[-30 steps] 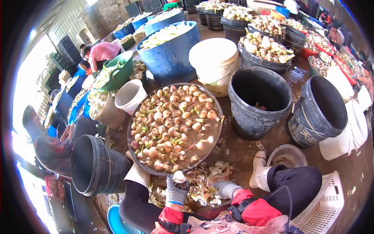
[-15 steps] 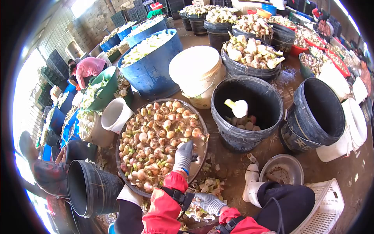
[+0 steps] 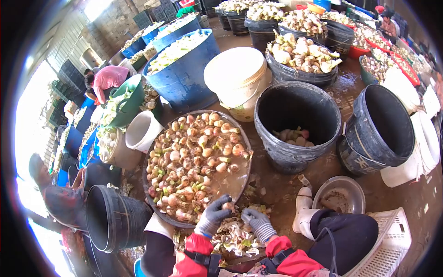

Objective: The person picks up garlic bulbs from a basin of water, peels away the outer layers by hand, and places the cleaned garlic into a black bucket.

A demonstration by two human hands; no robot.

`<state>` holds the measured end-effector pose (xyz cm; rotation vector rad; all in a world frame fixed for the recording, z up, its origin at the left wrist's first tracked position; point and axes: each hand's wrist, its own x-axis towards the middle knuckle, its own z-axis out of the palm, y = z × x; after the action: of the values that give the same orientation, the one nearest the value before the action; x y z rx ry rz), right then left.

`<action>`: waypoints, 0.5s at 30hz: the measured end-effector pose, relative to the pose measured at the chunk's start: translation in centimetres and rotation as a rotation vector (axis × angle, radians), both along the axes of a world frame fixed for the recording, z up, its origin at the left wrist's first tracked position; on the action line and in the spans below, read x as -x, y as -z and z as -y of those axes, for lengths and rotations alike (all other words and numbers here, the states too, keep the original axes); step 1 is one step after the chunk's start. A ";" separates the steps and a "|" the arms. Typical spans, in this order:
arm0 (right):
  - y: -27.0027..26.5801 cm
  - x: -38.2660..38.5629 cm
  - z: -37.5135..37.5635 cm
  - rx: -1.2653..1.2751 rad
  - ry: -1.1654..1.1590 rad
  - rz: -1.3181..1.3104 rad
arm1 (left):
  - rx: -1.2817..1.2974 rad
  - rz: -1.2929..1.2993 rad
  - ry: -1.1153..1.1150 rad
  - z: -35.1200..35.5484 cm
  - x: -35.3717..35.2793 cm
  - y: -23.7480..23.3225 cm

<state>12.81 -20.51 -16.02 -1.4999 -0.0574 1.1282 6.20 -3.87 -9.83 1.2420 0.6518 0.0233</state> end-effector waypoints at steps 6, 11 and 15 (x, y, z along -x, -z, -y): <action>-4.1 1.3 -0.1 -0.226 -0.129 -0.004 | -0.108 0.006 -0.165 4.8 7.6 -0.1; -3.4 3.5 -0.3 -0.138 -0.276 0.059 | -0.908 -0.076 0.091 7.0 9.2 -1.2; -1.9 5.1 -0.9 -0.348 -0.142 0.013 | -1.287 -0.152 0.265 7.5 9.1 -2.3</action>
<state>7.75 -19.62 -14.08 -1.2061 -0.3561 1.1543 -2.86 -11.32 -7.57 2.5841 0.5843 0.1455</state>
